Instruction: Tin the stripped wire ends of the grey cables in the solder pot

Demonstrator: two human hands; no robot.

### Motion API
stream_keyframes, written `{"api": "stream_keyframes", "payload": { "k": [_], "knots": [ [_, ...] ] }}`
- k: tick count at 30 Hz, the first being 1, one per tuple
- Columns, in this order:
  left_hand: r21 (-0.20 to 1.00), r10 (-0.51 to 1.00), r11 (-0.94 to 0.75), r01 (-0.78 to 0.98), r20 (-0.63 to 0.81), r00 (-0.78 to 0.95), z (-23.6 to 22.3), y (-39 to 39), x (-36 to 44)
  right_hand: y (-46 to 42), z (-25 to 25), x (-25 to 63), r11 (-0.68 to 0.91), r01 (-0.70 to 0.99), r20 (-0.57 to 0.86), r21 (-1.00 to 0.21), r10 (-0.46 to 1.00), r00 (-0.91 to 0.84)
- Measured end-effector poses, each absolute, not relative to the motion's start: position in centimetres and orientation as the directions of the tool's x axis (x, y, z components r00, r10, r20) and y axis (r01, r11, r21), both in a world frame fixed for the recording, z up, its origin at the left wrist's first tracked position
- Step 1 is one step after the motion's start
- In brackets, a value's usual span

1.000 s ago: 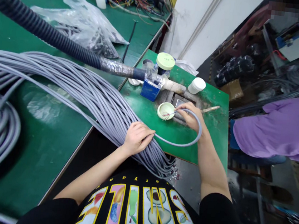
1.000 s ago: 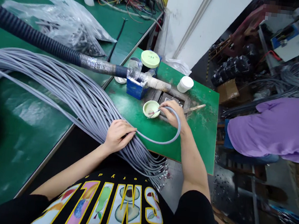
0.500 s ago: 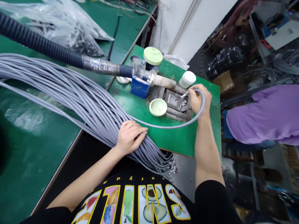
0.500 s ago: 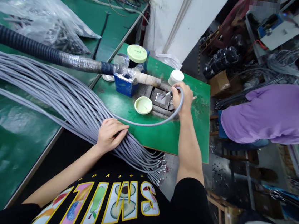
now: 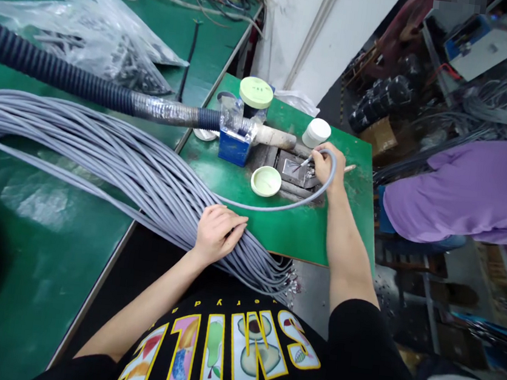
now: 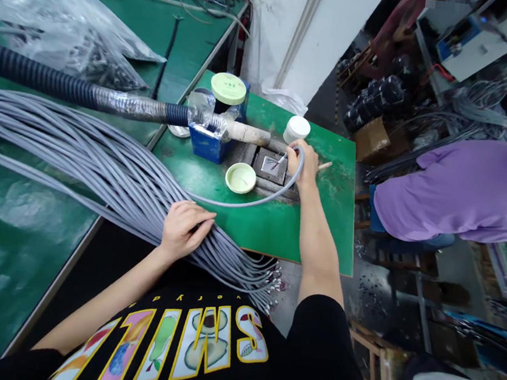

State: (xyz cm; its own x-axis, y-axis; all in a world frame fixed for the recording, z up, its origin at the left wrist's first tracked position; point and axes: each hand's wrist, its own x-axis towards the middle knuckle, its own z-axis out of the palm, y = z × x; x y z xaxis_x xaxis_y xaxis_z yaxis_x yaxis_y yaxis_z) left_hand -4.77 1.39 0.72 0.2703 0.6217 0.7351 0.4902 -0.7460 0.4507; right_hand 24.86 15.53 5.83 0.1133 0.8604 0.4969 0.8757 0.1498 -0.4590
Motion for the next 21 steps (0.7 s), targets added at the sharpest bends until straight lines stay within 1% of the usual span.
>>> {"api": "stream_keyframes", "payload": {
  "k": [4,6,9,12,14,15,17,19,20,21],
  "knots": [
    [0.439,0.613,-0.750,0.495,0.742,0.271,0.8,1.3,-4.7,15.7,5.8,24.7,0.135,0.864,0.479,-0.484,0.868,0.133],
    [0.436,0.611,-0.751,0.496,0.744,0.270,0.7,1.3,-4.7,15.1,6.4,24.6,0.163,0.851,0.505,-0.500,0.853,0.133],
    [0.435,0.604,-0.756,0.489,0.751,0.267,0.6,1.4,-4.7,12.3,8.2,23.8,0.266,0.824,0.585,-0.501,0.806,0.095],
    [0.441,0.600,-0.761,0.475,0.756,0.261,0.5,1.6,-4.8,7.4,10.0,22.4,0.372,0.797,0.661,-0.475,0.749,0.044],
    [0.462,0.609,-0.762,0.454,0.750,0.259,0.5,1.6,-4.8,3.8,10.4,21.2,0.435,0.781,0.731,-0.449,0.682,0.040],
    [0.488,0.621,-0.758,0.432,0.742,0.251,0.7,1.4,-4.8,2.2,10.2,20.7,0.473,0.770,0.761,-0.429,0.648,0.025],
    [0.591,0.668,-0.737,0.327,0.711,0.220,1.3,0.9,-4.3,-0.7,9.5,19.7,0.554,0.747,0.825,-0.367,0.564,-0.014],
    [0.734,0.737,-0.669,0.116,0.633,0.238,2.1,-0.1,-3.1,-2.9,8.3,18.9,0.610,0.734,0.862,-0.297,0.502,-0.069],
    [0.805,0.769,-0.593,-0.009,0.569,0.290,2.6,-0.7,-2.3,-3.8,7.7,18.6,0.621,0.734,0.869,-0.274,0.487,-0.087],
    [0.867,0.790,-0.483,-0.125,0.493,0.366,3.0,-1.4,-1.4,-4.6,7.1,18.2,0.622,0.737,0.872,-0.263,0.481,-0.095]
  ]
}}
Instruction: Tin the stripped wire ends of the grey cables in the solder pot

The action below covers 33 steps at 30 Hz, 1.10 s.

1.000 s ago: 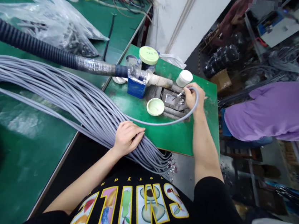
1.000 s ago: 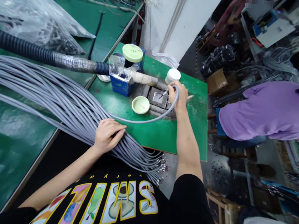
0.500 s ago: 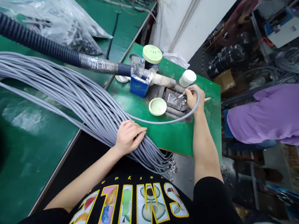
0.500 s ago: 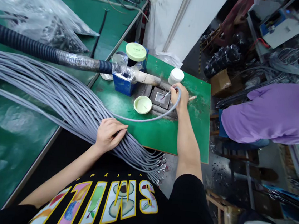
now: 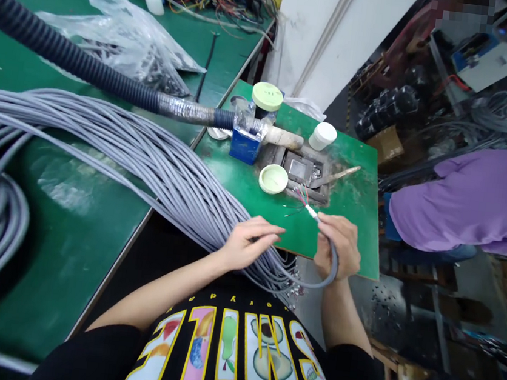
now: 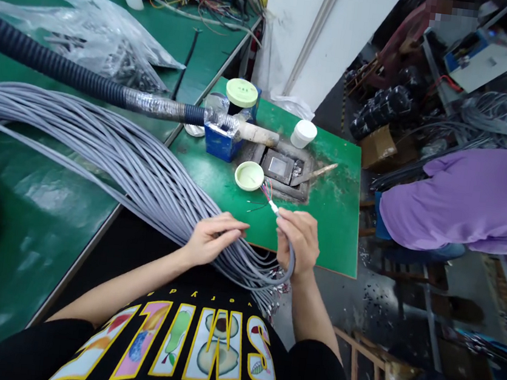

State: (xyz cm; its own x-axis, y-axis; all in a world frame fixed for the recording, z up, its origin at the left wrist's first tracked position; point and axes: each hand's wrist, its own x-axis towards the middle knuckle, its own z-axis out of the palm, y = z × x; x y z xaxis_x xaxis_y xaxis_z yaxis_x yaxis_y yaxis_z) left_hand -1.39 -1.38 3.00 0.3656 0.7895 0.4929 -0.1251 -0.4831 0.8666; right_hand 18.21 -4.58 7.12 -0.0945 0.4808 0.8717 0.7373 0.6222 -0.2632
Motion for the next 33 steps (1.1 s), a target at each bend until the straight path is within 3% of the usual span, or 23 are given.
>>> {"api": "stream_keyframes", "payload": {
  "k": [2,5,8,12,15,19,21,26,33],
  "knots": [
    [0.935,0.794,-0.195,-0.297,0.328,0.511,3.5,-2.5,0.7,-6.0,6.1,17.5,0.610,0.745,0.874,-0.271,0.480,-0.075],
    [0.866,0.809,0.180,-0.467,0.140,0.571,3.6,-3.6,3.3,-7.8,4.6,16.4,0.597,0.741,0.875,-0.308,0.483,-0.025],
    [0.782,0.831,0.329,-0.529,0.026,0.555,3.5,-3.9,4.4,-9.1,3.0,15.7,0.594,0.731,0.872,-0.336,0.489,0.004],
    [0.846,0.861,0.260,-0.465,0.015,0.509,3.9,-3.7,3.9,-10.1,1.5,16.1,0.591,0.719,0.855,-0.366,0.518,0.009],
    [0.924,0.881,0.127,-0.361,0.063,0.470,4.3,-3.5,3.3,-10.6,1.9,17.3,0.545,0.687,0.791,-0.480,0.607,0.071],
    [0.962,0.834,-0.068,-0.264,0.200,0.515,4.4,-3.6,3.1,-10.8,4.0,18.5,0.374,0.524,0.487,-0.766,0.868,0.092],
    [0.957,0.812,-0.124,-0.262,0.250,0.528,4.3,-3.7,3.2,-10.8,5.0,18.6,0.275,0.504,0.339,-0.819,0.940,0.037],
    [0.960,0.849,-0.010,-0.279,0.156,0.506,4.0,-3.6,3.3,-10.8,6.1,18.0,0.142,0.564,0.225,-0.814,0.971,0.081],
    [0.900,0.866,0.172,-0.400,0.055,0.498,4.0,-2.7,3.0,-10.6,5.9,18.1,0.190,0.581,0.223,-0.791,0.975,-0.014]
  ]
}}
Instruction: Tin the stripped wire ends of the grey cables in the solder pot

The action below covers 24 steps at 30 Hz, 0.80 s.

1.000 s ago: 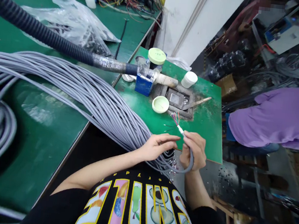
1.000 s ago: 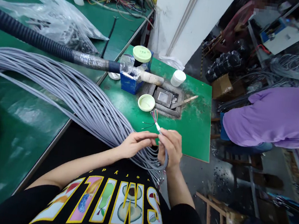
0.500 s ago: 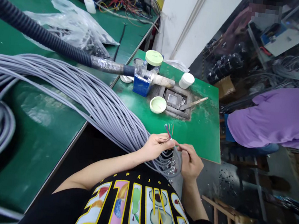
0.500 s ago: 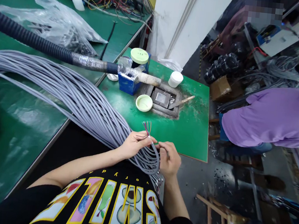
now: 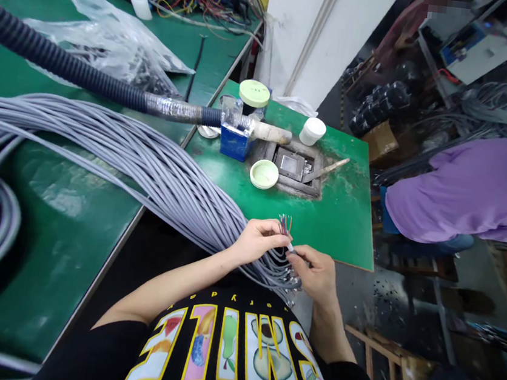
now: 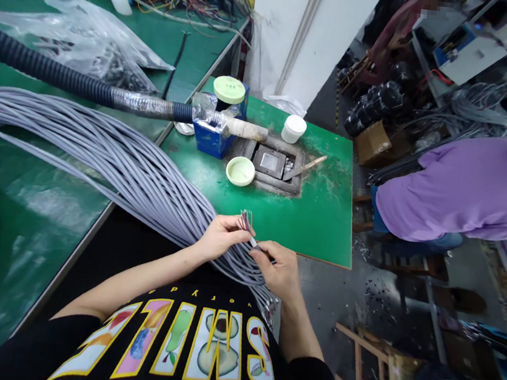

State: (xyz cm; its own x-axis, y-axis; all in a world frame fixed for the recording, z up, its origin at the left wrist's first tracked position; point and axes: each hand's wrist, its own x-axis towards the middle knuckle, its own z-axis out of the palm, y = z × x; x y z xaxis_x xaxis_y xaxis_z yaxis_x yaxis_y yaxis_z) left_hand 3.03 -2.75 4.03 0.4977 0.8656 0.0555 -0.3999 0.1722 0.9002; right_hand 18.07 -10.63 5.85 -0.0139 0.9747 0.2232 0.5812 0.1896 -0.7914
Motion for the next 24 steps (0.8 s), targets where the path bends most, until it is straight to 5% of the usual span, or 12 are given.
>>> {"api": "stream_keyframes", "payload": {
  "k": [9,24],
  "knots": [
    [0.827,0.887,0.256,-0.500,0.004,0.462,3.1,-3.2,3.7,-10.2,5.7,17.7,0.347,0.543,0.305,-0.765,0.937,-0.170],
    [0.785,0.875,0.332,-0.523,-0.049,0.481,3.5,-2.6,2.7,-10.3,5.4,18.6,0.208,0.577,0.221,-0.790,0.974,-0.049]
  ]
}}
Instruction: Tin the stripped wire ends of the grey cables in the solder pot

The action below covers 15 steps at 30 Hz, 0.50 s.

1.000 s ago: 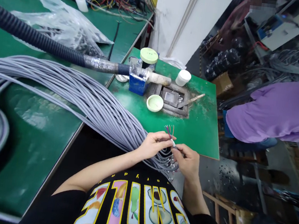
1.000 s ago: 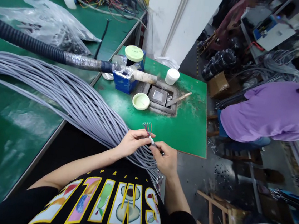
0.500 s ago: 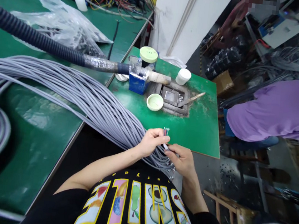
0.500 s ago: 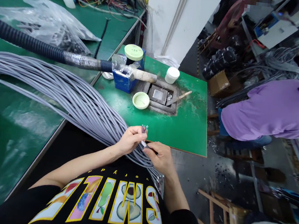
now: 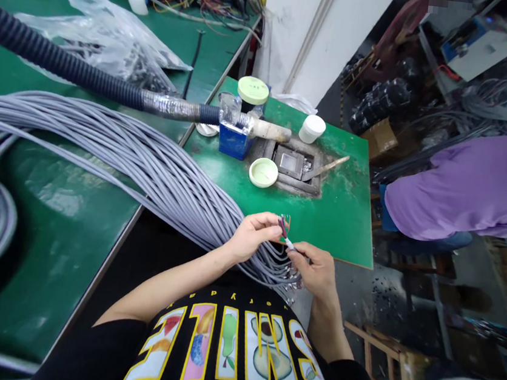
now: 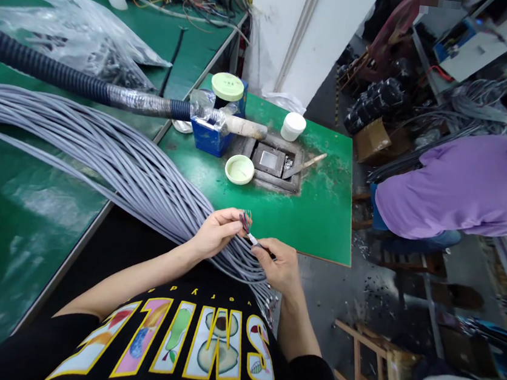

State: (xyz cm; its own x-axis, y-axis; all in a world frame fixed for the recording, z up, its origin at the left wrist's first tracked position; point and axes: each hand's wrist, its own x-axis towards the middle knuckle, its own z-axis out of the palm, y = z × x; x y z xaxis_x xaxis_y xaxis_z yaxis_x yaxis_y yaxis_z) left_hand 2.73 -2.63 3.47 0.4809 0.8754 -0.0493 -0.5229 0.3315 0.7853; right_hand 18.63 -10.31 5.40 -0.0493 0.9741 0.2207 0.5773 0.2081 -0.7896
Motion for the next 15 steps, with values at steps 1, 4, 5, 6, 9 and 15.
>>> {"api": "stream_keyframes", "payload": {
  "k": [1,4,5,6,9,15],
  "knots": [
    [0.785,0.883,0.317,-0.532,-0.040,0.468,3.5,-2.6,2.8,-10.3,5.5,18.6,0.204,0.582,0.215,-0.787,0.975,-0.052],
    [0.796,0.913,0.265,-0.544,-0.026,0.407,3.8,-2.6,2.9,-10.2,6.4,18.4,0.169,0.591,0.185,-0.789,0.982,-0.034],
    [0.805,0.920,0.256,-0.536,-0.032,0.391,3.9,-2.7,3.0,-10.1,6.7,18.2,0.152,0.584,0.173,-0.797,0.985,-0.020],
    [0.815,0.922,0.255,-0.521,-0.042,0.385,4.1,-2.8,3.1,-10.0,7.0,18.0,0.139,0.573,0.164,-0.808,0.986,-0.008],
    [0.845,0.925,0.255,-0.470,-0.073,0.372,4.7,-3.1,3.4,-9.5,7.7,17.0,0.136,0.546,0.179,-0.826,0.984,0.025],
    [0.866,0.959,0.189,-0.462,-0.061,0.279,4.9,-3.3,3.5,-8.5,6.9,15.7,0.171,0.502,0.286,-0.848,0.945,0.161]
  ]
}}
